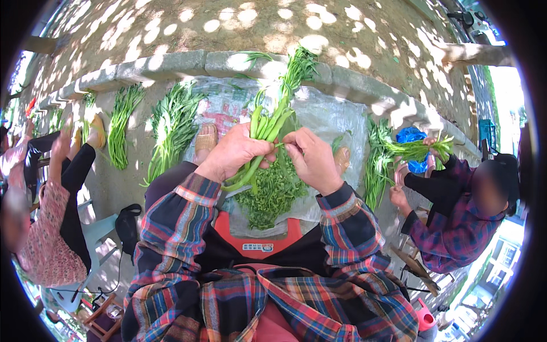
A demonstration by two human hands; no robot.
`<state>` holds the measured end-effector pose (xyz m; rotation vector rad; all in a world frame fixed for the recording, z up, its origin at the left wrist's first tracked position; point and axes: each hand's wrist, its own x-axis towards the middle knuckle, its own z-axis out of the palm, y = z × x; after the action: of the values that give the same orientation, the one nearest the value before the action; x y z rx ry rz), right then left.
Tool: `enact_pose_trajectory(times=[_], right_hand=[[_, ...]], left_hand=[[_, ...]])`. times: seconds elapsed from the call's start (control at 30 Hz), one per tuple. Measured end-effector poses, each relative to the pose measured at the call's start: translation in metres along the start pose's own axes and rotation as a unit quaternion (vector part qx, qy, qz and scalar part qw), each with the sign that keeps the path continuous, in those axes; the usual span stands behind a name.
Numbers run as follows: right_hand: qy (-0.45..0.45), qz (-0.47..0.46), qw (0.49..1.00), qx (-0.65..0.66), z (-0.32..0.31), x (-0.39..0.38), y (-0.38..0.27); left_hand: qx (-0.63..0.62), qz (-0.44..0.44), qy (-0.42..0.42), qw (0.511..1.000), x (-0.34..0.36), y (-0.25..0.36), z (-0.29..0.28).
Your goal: The person is prepping green vegetable stalks by hand, picking off leaves and breaking stalks into smaller pieces.
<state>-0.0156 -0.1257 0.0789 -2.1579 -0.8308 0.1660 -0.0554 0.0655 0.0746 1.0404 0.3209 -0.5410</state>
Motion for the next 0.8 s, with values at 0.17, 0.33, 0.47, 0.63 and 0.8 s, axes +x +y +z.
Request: enact_pose_trajectory(times=[0.17,0.33,0.47,0.63,0.8], right_hand=[[0.019,0.02,0.999,0.023,0.001,0.002,-0.001],[0.028,0.067,0.996,0.05,0.0,0.0,0.0],[0.039,0.088,0.993,0.068,0.002,0.001,0.002],[0.037,0.097,0.992,0.078,0.003,0.003,0.002],[0.037,0.156,0.971,0.179,0.005,0.005,-0.003]], left_hand=[[-0.037,-0.028,-0.02,0.999,0.009,-0.015,0.0],[-0.065,-0.009,-0.09,0.994,0.015,-0.024,-0.004],[-0.116,-0.01,-0.064,0.991,0.012,-0.022,0.005],[-0.148,0.01,-0.09,0.985,0.013,-0.024,0.005],[-0.21,0.056,-0.012,0.976,0.012,-0.023,-0.001]])
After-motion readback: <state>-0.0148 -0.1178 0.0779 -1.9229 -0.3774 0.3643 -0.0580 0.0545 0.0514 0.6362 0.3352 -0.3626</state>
